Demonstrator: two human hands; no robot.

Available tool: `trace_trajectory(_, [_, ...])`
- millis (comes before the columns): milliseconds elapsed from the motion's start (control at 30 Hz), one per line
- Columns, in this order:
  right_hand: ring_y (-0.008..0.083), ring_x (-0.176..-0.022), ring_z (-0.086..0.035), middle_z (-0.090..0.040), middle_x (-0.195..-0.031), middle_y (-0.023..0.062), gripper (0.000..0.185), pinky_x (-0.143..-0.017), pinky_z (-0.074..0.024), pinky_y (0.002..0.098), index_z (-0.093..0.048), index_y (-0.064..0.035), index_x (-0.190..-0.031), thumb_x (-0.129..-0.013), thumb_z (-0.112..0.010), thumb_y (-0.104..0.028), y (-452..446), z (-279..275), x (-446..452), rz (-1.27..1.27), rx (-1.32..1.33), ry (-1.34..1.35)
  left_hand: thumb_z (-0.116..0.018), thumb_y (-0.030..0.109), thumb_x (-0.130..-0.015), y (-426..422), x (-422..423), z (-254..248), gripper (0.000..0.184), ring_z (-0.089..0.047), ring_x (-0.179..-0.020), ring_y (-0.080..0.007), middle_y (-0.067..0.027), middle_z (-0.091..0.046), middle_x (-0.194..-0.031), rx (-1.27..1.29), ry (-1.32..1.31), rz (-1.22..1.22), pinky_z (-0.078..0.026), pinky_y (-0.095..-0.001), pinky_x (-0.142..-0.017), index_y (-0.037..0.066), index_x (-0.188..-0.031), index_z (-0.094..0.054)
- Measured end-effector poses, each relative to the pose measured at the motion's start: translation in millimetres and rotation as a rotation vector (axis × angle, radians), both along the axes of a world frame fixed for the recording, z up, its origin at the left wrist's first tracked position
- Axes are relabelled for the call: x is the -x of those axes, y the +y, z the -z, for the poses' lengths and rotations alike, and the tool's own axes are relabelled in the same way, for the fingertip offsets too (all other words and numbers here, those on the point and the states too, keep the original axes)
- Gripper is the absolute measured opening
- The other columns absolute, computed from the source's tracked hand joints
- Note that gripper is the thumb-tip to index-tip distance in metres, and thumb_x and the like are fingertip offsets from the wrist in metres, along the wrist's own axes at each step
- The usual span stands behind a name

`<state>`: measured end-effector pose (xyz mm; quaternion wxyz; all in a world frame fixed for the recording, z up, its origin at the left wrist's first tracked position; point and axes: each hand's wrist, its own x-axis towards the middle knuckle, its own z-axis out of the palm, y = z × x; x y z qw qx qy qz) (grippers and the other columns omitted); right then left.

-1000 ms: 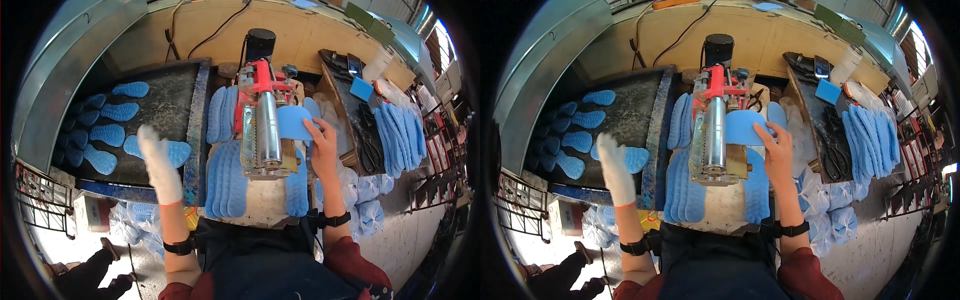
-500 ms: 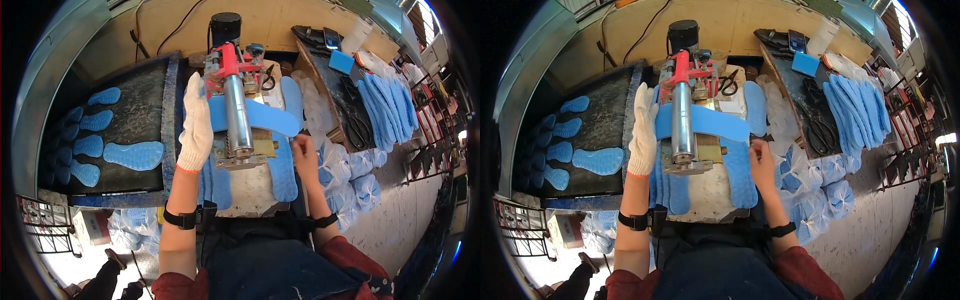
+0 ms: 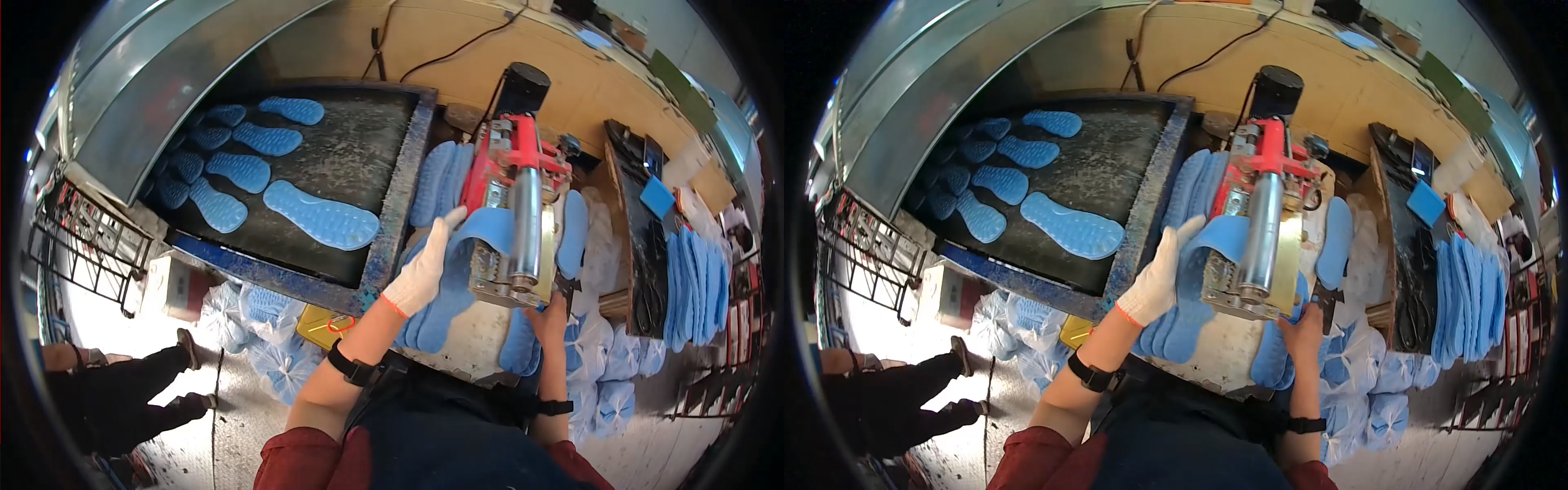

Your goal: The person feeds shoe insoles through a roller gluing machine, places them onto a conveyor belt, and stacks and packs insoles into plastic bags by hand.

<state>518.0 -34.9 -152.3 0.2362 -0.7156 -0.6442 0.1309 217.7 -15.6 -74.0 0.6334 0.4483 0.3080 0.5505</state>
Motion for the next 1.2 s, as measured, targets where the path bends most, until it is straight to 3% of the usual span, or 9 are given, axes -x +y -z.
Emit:
trace_trajectory(300, [0.04, -0.087, -0.058, -0.059, -0.091, 0.0206, 0.041, -0.074, -0.0466, 0.0462, -0.057, 0.0003, -0.09, -0.067, -0.08, -0.024, 4, 19, -15, -0.083, 0.013, 0.018, -0.019, 0.053, -0.102, -77, 31, -45, 0.068, -0.044, -0.13, -0.0245, -0.0132, -0.044, -0.141, 0.441, -0.375, 0.226, -0.033, -0.0398, -0.11, 0.002, -0.147, -0.028])
trace_trajectory(467, [0.0394, -0.09, -0.059, -0.06, -0.092, 0.02, 0.041, -0.077, -0.0474, 0.0455, -0.059, -0.0008, -0.096, -0.068, -0.08, -0.023, 2, 11, -8, -0.099, 0.003, 0.041, -0.032, 0.046, -0.102, -58, 66, -79, 0.052, -0.054, -0.117, -0.0274, -0.0122, -0.056, -0.126, 0.384, -0.633, -0.195, -0.042, -0.0415, -0.103, 0.006, -0.132, -0.047])
trace_trajectory(567, [0.0388, -0.091, -0.059, -0.06, -0.094, 0.0201, 0.043, -0.077, -0.0473, 0.0451, -0.06, -0.0014, -0.1, -0.069, -0.08, -0.023, 4, 14, -13, -0.112, 0.019, 0.058, -0.027, 0.042, -0.104, 9, 114, -50, 0.054, -0.058, -0.11, -0.0235, -0.0097, -0.061, -0.117, 0.131, -0.26, -0.503, -0.049, -0.0356, -0.094, -0.002, -0.124, -0.05])
trace_trajectory(667, [0.0383, -0.09, -0.059, -0.06, -0.095, 0.0201, 0.043, -0.077, -0.0468, 0.0446, -0.061, -0.0017, -0.102, -0.069, -0.079, -0.023, 3, 15, -17, -0.128, 0.047, 0.081, -0.031, 0.05, -0.099, 69, 154, -32, 0.064, -0.058, -0.113, -0.0286, -0.0122, -0.057, -0.127, 0.343, -0.592, -0.663, -0.048, -0.0404, -0.097, -0.003, -0.128, -0.051])
trace_trajectory(900, [0.0386, -0.086, -0.057, -0.058, -0.092, 0.0208, 0.045, -0.075, -0.0459, 0.0439, -0.059, 0.0003, -0.099, -0.068, -0.08, -0.025, 7, 29, -23, -0.159, 0.006, 0.102, -0.044, 0.053, -0.093, 114, 171, -22, 0.07, -0.055, -0.117, -0.0279, -0.0151, -0.051, -0.136, 0.629, -0.465, -1.013, -0.045, -0.0393, -0.097, -0.002, -0.136, -0.047])
trace_trajectory(933, [0.0386, -0.086, -0.057, -0.058, -0.092, 0.0208, 0.045, -0.075, -0.0459, 0.0439, -0.059, 0.0003, -0.099, -0.068, -0.08, -0.025, 6, 27, -23, -0.154, 0.009, 0.103, -0.046, 0.052, -0.092, 110, 172, -19, 0.07, -0.053, -0.119, -0.028, -0.0157, -0.05, -0.137, 0.544, -0.152, -1.044, -0.043, -0.0383, -0.099, -0.002, -0.136, -0.047])
trace_trajectory(1033, [0.0307, -0.09, -0.06, -0.062, -0.097, 0.0159, 0.041, -0.077, -0.0474, 0.039, -0.06, 0.0004, -0.104, -0.074, -0.077, -0.022, 3, 18, -20, -0.108, 0.104, 0.051, -0.057, 0.042, -0.088, 96, 162, -50, 0.067, -0.052, -0.122, -0.0308, -0.0178, -0.05, -0.136, 0.564, -0.024, -1.017, -0.043, -0.0317, -0.099, 0.0, -0.139, -0.042])
trace_trajectory(1100, [0.0204, -0.097, -0.059, -0.063, -0.107, 0.0098, 0.037, -0.082, -0.0476, 0.0328, -0.059, 0.0, -0.113, -0.083, -0.071, -0.017, 2, 14, -20, -0.113, 0.224, 0.69, -0.058, 0.041, -0.088, 72, 135, -73, 0.069, -0.047, -0.126, -0.0289, -0.0181, -0.048, -0.137, 0.564, 0.491, -1.17, -0.039, -0.0314, -0.102, 0.001, -0.141, -0.04])
trace_trajectory(1200, [0.0131, -0.103, -0.055, -0.061, -0.115, 0.0063, 0.034, -0.087, -0.046, 0.0292, -0.057, -0.0005, -0.121, -0.09, -0.063, -0.012, -8, -25, 0, -0.044, 0.102, 1.151, -0.058, 0.037, -0.089, 45, 116, -65, 0.063, -0.046, -0.126, -0.0266, -0.015, -0.049, -0.133, 0.244, 0.276, -1.106, -0.037, -0.0335, -0.103, 0.003, -0.14, -0.042])
